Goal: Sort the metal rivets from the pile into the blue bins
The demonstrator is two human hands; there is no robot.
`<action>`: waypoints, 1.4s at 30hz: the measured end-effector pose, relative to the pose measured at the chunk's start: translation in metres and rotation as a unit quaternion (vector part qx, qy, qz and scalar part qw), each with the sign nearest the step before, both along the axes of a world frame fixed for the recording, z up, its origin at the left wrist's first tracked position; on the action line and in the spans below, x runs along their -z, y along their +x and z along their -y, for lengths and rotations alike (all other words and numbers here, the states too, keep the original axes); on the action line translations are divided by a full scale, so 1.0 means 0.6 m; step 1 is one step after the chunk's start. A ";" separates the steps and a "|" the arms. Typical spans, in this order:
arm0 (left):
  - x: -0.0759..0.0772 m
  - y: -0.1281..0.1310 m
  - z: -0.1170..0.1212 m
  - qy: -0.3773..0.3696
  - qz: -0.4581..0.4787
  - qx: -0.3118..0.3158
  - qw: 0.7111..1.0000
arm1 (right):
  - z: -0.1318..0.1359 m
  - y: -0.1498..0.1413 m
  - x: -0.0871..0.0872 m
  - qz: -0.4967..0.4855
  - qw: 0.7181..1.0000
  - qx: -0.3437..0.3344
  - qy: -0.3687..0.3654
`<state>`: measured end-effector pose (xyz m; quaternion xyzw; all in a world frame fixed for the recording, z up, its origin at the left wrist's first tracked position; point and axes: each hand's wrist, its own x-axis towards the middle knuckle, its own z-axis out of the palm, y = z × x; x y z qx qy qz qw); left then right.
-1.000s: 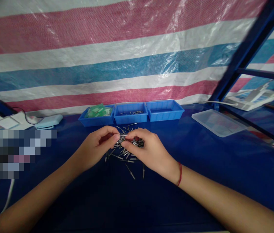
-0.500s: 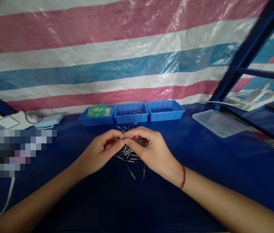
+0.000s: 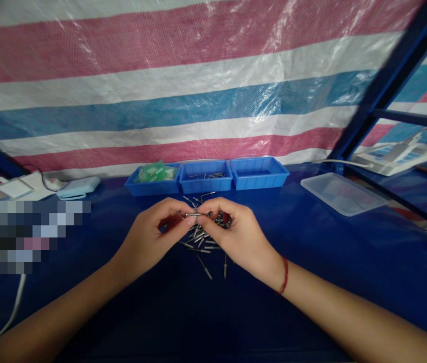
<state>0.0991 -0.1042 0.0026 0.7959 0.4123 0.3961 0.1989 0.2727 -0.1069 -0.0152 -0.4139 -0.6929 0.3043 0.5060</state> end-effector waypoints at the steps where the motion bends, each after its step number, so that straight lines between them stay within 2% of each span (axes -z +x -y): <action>1: -0.001 0.000 0.001 0.005 -0.001 -0.001 1.000 | 0.000 -0.001 0.001 0.000 1.000 -0.007 -0.004; 7: -0.005 0.000 0.000 0.001 -0.012 -0.016 1.000 | 0.005 -0.002 -0.003 0.027 0.998 -0.062 -0.006; 10: -0.007 -0.005 -0.005 -0.026 -0.015 -0.029 0.999 | -0.010 0.004 -0.016 0.059 0.997 0.003 0.047; 13: -0.006 -0.014 -0.013 -0.031 -0.035 -0.035 0.998 | -0.053 0.014 -0.032 0.097 0.982 0.114 0.117; 16: -0.003 -0.025 -0.023 0.005 -0.079 -0.042 0.996 | -0.120 0.018 -0.044 0.167 0.957 0.171 0.165; 18: 0.001 -0.033 -0.031 0.025 -0.117 -0.049 0.992 | -0.162 0.016 -0.045 0.247 0.935 0.174 0.184; 21: 0.007 -0.044 -0.043 0.024 -0.169 -0.056 0.984 | -0.195 0.012 -0.038 0.282 0.928 0.157 0.187; 24: 0.009 -0.054 -0.052 0.014 -0.205 -0.053 0.977 | -0.178 0.016 -0.030 0.285 0.927 0.162 0.180; 27: 0.006 -0.061 -0.055 0.013 -0.235 -0.033 0.971 | -0.130 0.028 -0.022 0.283 0.933 0.156 0.159; 32: -0.003 -0.065 -0.051 -0.020 -0.277 0.045 0.959 | -0.064 0.040 -0.001 0.258 0.955 0.106 0.099; 36: -0.006 -0.065 -0.049 -0.039 -0.296 0.078 0.951 | -0.048 0.035 0.010 0.250 0.961 0.076 0.086; 42: -0.008 -0.066 -0.045 -0.073 -0.358 0.057 0.929 | -0.037 0.033 0.003 0.242 0.962 0.049 0.118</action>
